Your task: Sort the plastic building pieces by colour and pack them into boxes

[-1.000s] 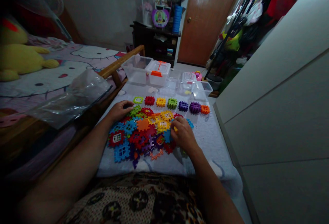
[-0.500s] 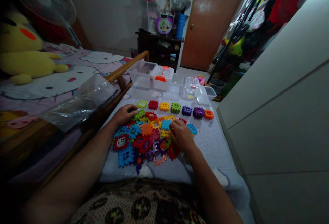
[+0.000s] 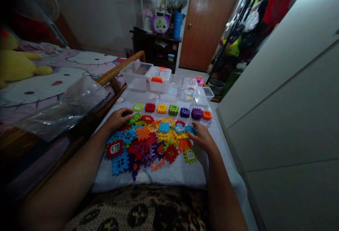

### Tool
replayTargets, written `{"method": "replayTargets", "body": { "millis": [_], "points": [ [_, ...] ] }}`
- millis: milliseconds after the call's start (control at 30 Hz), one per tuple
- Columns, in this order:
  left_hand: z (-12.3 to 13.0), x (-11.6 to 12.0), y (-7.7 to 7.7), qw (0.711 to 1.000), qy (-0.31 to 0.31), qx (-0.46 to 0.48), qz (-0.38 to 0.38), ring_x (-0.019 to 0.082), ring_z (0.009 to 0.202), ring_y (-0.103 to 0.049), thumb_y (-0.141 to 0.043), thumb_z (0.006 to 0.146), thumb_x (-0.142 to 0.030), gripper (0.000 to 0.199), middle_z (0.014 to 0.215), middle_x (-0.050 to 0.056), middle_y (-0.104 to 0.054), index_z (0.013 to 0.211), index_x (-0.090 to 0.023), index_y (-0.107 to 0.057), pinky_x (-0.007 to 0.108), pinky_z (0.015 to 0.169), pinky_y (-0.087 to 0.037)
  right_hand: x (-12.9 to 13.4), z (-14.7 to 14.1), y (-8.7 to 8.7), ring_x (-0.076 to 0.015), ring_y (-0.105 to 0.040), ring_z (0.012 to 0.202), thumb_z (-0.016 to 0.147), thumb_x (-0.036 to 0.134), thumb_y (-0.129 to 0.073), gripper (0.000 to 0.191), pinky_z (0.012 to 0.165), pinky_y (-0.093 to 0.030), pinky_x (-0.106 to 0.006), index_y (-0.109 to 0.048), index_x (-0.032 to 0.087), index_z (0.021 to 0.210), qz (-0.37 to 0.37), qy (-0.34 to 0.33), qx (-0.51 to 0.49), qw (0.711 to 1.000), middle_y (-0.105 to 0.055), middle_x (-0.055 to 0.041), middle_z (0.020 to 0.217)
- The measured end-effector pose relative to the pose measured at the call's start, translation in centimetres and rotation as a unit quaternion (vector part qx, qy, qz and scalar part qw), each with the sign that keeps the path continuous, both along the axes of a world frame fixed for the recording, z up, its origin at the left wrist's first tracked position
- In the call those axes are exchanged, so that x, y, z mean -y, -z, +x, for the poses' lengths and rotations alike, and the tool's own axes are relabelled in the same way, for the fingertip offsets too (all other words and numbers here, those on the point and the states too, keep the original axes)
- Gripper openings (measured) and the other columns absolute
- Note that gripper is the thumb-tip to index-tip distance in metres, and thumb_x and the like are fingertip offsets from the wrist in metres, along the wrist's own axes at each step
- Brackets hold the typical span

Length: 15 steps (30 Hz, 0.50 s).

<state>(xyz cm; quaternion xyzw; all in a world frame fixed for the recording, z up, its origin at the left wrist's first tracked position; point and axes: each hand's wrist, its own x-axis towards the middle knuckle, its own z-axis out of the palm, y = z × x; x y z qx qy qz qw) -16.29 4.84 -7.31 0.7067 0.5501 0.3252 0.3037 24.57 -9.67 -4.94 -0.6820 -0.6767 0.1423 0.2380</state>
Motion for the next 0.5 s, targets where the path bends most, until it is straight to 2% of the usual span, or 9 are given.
{"method": "replayTargets", "body": {
  "millis": [133, 267, 367, 500],
  "points": [
    [0.0, 0.0, 0.0, 1.0, 0.003, -0.001, 0.004, 0.027, 0.092, -0.067, -0.065, 0.067, -0.059, 0.047, 0.098, 0.008, -0.073, 0.094, -0.02, -0.071, 0.039, 0.091, -0.05, 0.0, -0.7, 0.0, -0.0255, -0.067, 0.096, 0.073, 0.027, -0.068, 0.039, 0.087, -0.052, -0.043, -0.067, 0.018, 0.111, -0.013, 0.002, -0.014, 1.0, -0.071, -0.0116, 0.108],
    [0.0, 0.0, 0.0, 1.0, 0.007, -0.01, 0.001, 0.027, 0.093, -0.066, -0.063, 0.069, -0.059, 0.049, 0.1, 0.008, -0.072, 0.097, -0.019, -0.07, 0.039, 0.091, -0.05, 0.1, -1.0, -0.6, -0.0239, -0.069, 0.086, 0.076, 0.028, -0.062, 0.027, 0.079, -0.054, -0.038, -0.071, 0.019, 0.1, -0.017, 0.036, -0.059, 0.997, -0.073, -0.0087, 0.096],
    [0.0, 0.0, 0.0, 1.0, 0.006, -0.016, 0.001, 0.026, 0.093, -0.066, -0.062, 0.069, -0.061, 0.051, 0.1, 0.008, -0.072, 0.098, -0.019, -0.07, 0.038, 0.091, -0.05, 0.1, -0.9, -0.6, -0.0227, -0.069, 0.082, 0.082, 0.03, -0.051, 0.028, 0.076, -0.053, -0.035, -0.072, 0.02, 0.096, 0.025, 0.077, -0.105, 0.991, -0.074, -0.0068, 0.09],
    [0.0, 0.0, -0.1, 1.0, 0.01, -0.023, 0.0, 0.027, 0.094, -0.065, -0.061, 0.07, -0.063, 0.052, 0.101, 0.008, -0.073, 0.097, -0.02, -0.07, 0.039, 0.092, -0.049, -0.2, -0.4, 0.5, -0.0227, -0.067, 0.079, 0.083, 0.034, -0.048, 0.034, 0.077, -0.052, -0.036, -0.072, 0.017, 0.101, 0.08, 0.156, -0.109, 0.978, -0.074, -0.0084, 0.089]
  ]
}}
